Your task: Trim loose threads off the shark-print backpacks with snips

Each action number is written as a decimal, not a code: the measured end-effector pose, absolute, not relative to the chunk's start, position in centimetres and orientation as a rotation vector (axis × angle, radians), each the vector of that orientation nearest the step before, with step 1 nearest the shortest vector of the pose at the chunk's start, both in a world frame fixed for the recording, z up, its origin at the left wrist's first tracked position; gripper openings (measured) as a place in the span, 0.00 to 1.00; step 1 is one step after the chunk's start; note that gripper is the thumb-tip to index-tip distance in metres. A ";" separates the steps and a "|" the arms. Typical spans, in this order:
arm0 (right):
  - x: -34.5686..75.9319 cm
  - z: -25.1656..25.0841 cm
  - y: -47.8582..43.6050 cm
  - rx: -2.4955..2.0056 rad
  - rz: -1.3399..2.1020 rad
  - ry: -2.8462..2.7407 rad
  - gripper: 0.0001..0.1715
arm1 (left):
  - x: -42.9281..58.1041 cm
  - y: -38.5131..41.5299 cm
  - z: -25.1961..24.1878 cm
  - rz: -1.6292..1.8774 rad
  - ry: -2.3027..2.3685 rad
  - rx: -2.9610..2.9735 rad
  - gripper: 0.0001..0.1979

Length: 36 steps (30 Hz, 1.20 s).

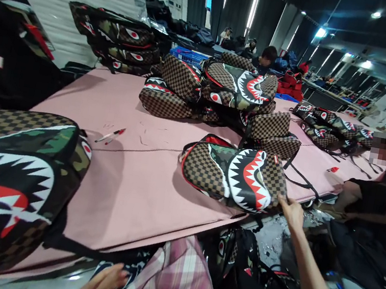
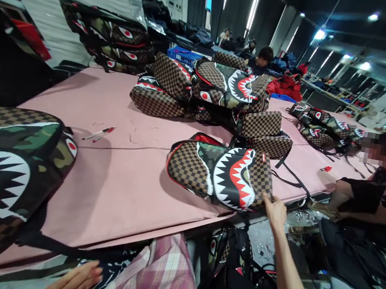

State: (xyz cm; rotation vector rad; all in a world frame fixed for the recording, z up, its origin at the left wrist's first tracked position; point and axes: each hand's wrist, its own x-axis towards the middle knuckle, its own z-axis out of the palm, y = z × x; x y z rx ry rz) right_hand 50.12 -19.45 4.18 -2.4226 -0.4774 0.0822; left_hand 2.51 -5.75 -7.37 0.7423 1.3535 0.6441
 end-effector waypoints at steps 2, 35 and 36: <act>43.9 2.4 -21.0 -2.346 0.194 -0.633 0.24 | 4.8 -5.2 -6.6 0.633 1.315 0.794 0.21; 27.5 -0.9 -21.9 -2.212 0.503 -1.520 0.22 | 6.2 -14.7 0.3 0.052 0.419 2.834 0.26; 27.4 -1.0 -21.8 -2.197 0.472 -1.594 0.19 | 6.0 -14.8 -0.1 0.051 0.419 2.846 0.25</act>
